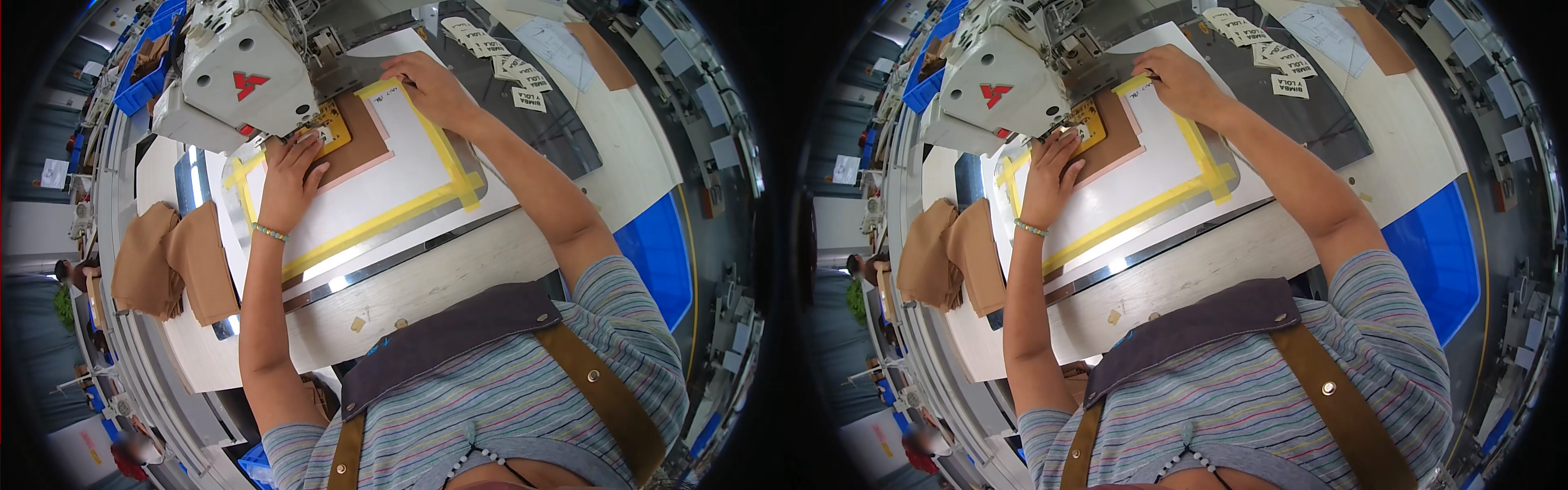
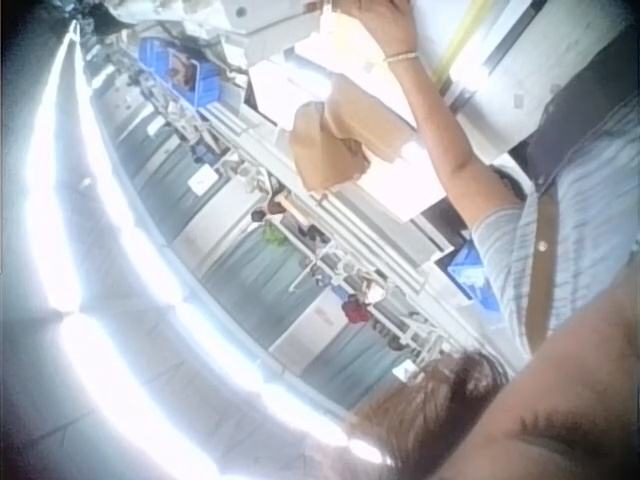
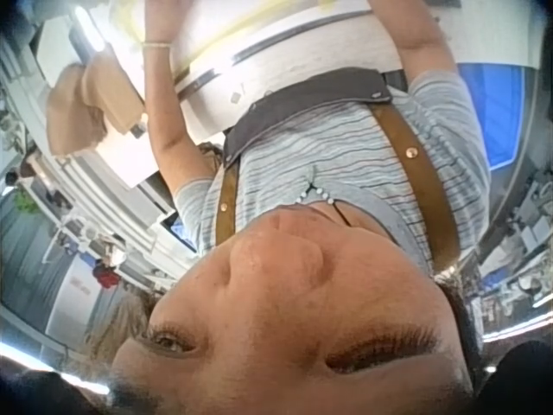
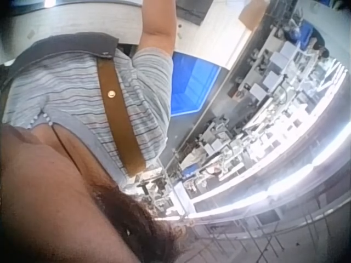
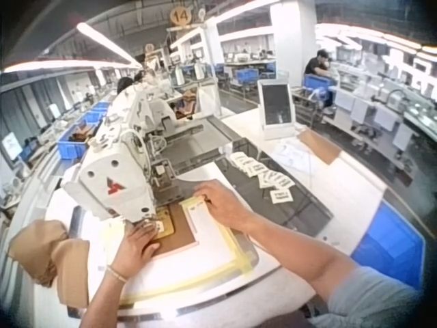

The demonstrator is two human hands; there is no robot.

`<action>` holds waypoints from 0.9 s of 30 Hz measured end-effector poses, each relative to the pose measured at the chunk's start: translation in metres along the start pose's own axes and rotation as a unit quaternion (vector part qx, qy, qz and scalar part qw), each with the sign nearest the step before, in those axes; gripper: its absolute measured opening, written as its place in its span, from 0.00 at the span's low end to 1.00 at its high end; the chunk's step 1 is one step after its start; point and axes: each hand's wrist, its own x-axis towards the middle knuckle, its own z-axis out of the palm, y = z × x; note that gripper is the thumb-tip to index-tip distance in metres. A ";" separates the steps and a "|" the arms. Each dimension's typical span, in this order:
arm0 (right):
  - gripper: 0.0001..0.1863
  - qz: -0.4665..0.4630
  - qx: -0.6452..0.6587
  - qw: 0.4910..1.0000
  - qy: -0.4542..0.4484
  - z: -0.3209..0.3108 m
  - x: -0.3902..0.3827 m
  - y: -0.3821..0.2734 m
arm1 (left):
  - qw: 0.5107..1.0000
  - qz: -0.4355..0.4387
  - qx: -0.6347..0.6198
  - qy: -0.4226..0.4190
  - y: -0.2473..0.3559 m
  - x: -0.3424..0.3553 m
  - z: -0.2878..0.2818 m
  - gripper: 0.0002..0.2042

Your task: Sewing leather labels onto fabric panels using an industrial sewing machine.

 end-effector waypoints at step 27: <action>0.23 0.342 -0.363 0.866 0.026 -0.193 0.086 0.253 | 0.999 -0.034 0.001 0.000 -0.007 0.023 0.000 0.17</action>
